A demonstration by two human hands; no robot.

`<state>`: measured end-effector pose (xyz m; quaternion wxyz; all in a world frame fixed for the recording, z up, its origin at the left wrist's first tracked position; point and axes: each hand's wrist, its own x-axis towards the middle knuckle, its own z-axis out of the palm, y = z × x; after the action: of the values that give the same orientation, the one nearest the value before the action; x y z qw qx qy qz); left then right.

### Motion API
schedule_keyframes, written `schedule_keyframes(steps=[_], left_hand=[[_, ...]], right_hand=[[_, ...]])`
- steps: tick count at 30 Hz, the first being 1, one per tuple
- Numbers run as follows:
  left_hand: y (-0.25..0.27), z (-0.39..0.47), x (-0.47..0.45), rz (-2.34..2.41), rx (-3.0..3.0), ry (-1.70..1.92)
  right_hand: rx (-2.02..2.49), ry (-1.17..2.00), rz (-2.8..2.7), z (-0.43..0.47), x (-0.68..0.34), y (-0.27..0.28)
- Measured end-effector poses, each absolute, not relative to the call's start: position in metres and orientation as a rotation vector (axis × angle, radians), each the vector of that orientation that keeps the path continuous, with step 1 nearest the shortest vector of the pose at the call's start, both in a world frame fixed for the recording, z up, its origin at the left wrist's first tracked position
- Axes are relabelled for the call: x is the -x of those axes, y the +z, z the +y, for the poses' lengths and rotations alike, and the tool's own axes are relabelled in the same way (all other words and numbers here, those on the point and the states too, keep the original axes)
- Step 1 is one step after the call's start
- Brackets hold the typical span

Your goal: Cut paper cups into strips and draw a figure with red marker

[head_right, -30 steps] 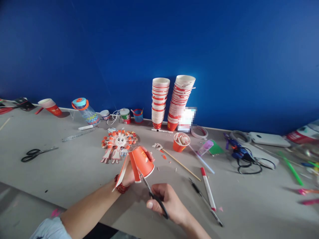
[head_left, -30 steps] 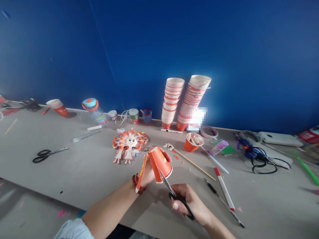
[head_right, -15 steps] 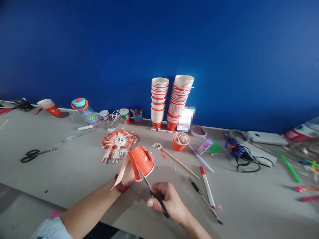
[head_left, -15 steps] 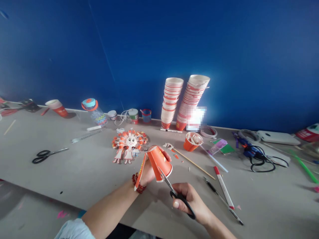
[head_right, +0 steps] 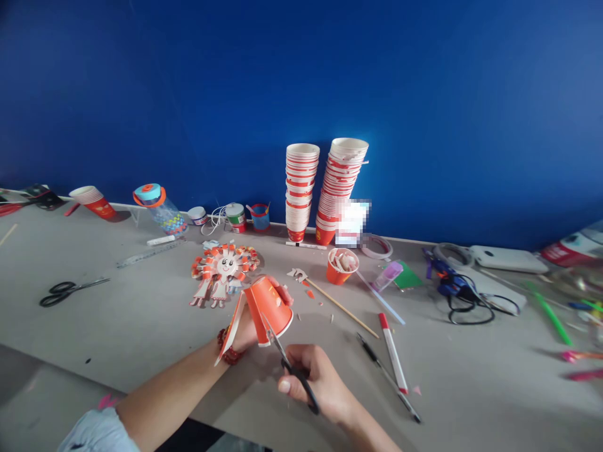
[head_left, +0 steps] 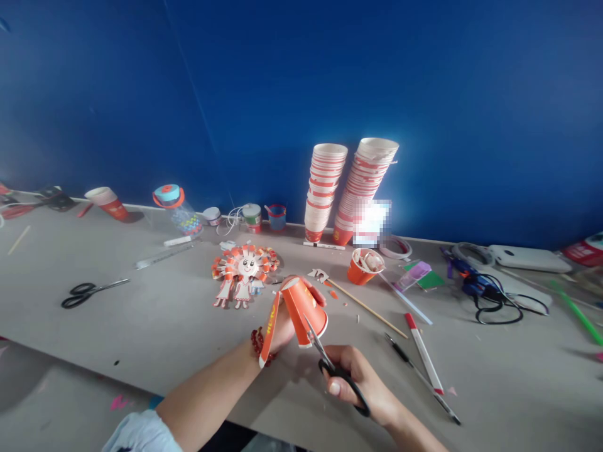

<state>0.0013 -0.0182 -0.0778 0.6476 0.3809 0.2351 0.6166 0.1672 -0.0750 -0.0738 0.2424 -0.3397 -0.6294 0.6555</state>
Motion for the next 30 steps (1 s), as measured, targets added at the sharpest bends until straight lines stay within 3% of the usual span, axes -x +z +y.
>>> schedule_keyframes(steps=[30], left_hand=[[-0.0777, -0.0184, -0.0028, 0.534, -0.869, 1.416]], right_hand=[[1.031, 1.718, -1.718, -0.0771, -0.1655, -0.0804]])
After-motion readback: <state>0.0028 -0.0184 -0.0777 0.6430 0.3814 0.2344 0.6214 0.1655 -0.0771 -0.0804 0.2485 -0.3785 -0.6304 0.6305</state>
